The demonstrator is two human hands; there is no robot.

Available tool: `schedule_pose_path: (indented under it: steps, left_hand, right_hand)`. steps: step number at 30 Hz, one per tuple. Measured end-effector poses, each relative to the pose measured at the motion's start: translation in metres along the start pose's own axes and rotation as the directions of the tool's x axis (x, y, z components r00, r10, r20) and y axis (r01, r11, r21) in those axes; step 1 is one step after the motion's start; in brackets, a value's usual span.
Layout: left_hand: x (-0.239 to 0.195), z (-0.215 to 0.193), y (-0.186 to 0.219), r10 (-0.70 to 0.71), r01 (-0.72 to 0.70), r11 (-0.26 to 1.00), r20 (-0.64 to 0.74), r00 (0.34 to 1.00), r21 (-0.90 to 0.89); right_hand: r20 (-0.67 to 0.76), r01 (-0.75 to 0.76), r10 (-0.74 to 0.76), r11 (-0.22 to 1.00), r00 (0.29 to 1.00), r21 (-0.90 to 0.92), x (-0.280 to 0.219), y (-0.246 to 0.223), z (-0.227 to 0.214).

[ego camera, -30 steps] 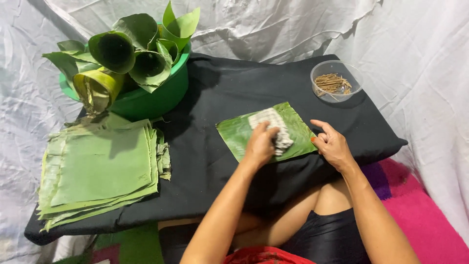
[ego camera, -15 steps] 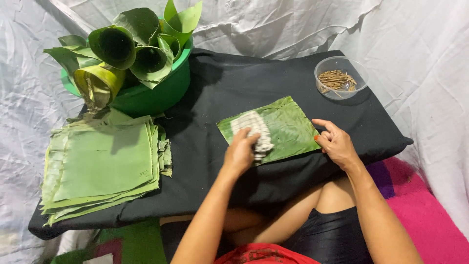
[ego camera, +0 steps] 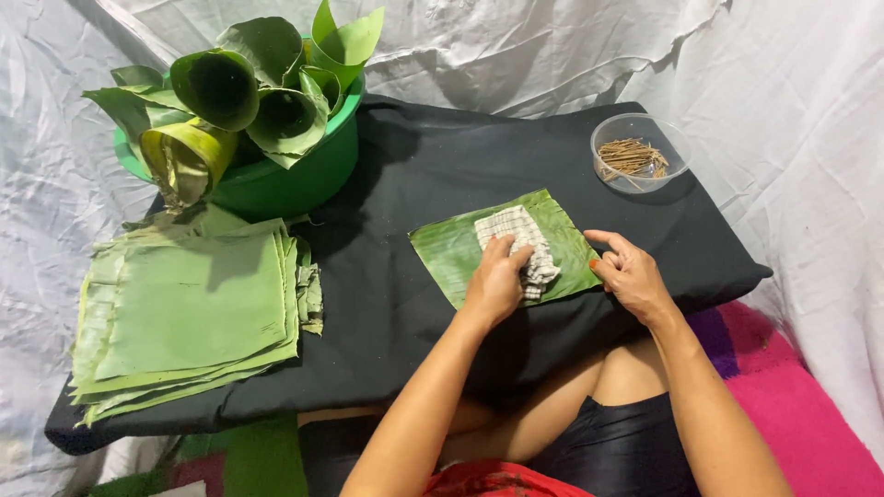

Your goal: Cleaning banana leaves with a cloth and folding them into cones, secured with small wooden sticks.

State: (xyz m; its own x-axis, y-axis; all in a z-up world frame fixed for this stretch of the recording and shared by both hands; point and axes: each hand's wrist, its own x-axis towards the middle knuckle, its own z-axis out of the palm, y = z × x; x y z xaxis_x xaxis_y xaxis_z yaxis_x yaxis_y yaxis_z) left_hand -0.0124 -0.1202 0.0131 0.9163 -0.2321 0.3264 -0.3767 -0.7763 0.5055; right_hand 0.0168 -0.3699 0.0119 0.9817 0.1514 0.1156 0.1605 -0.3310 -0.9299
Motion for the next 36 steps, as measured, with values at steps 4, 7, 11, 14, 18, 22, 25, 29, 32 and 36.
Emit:
schedule_pose_path:
  steps: [4, 7, 11, 14, 18, 22, 25, 29, 32, 36]
  left_hand:
    - [-0.013, -0.02, -0.025, -0.084, 0.085, 0.996, 0.058, 0.995, -0.012]
    - [-0.024, -0.036, -0.053, -0.156, 0.157, 0.988, 0.07, 0.985, -0.005]
    - [-0.022, -0.033, -0.066, -0.185, 0.184, 0.982, 0.03, 0.982, 0.032]
    - [-0.011, -0.023, -0.039, -0.146, 0.146, 0.989, 0.041, 0.988, 0.001]
    - [0.004, 0.011, -0.032, -0.008, 0.008, 1.0, 0.003, 1.0, 0.027]
    - [0.002, -0.007, -0.056, 0.003, 0.005, 0.986, 0.044, 0.999, -0.167]
    - [-0.007, -0.042, -0.082, -0.036, 0.033, 0.998, -0.056, 0.998, -0.052]
    - [-0.019, -0.064, -0.124, -0.227, 0.256, 0.876, -0.118, 0.967, 0.409]
    - [-0.019, -0.067, -0.137, -0.314, 0.314, 0.872, -0.065, 0.947, 0.376]
    - [-0.017, -0.071, -0.128, -0.334, 0.338, 0.893, -0.069, 0.94, 0.298]
  right_hand:
    - [0.012, 0.003, -0.003, 1.0, 1.0, 0.018, 0.003, 0.008, -0.002]
    - [0.018, 0.015, -0.016, 0.999, 1.0, 0.036, 0.001, 0.007, -0.003]
    - [0.027, 0.006, -0.007, 0.999, 1.0, 0.032, 0.0, 0.003, -0.002]
    - [0.025, 0.005, -0.006, 1.0, 1.0, 0.023, 0.002, 0.006, -0.002]
    - [0.02, -0.008, 0.008, 0.999, 1.0, 0.034, 0.001, 0.002, -0.002]
    - [0.026, 0.001, -0.002, 1.0, 1.0, 0.006, 0.0, 0.001, -0.002]
    - [0.031, 0.008, -0.008, 1.0, 0.999, -0.01, 0.001, 0.007, -0.003]
    - [0.029, -0.006, 0.01, 0.992, 1.0, -0.127, 0.01, 0.017, -0.004]
    - [-0.099, 0.043, -0.114, 0.841, 0.988, -0.539, 0.021, 0.025, 0.005]
    - [-0.078, 0.181, -0.434, 0.522, 0.897, -0.834, 0.012, -0.016, 0.052]
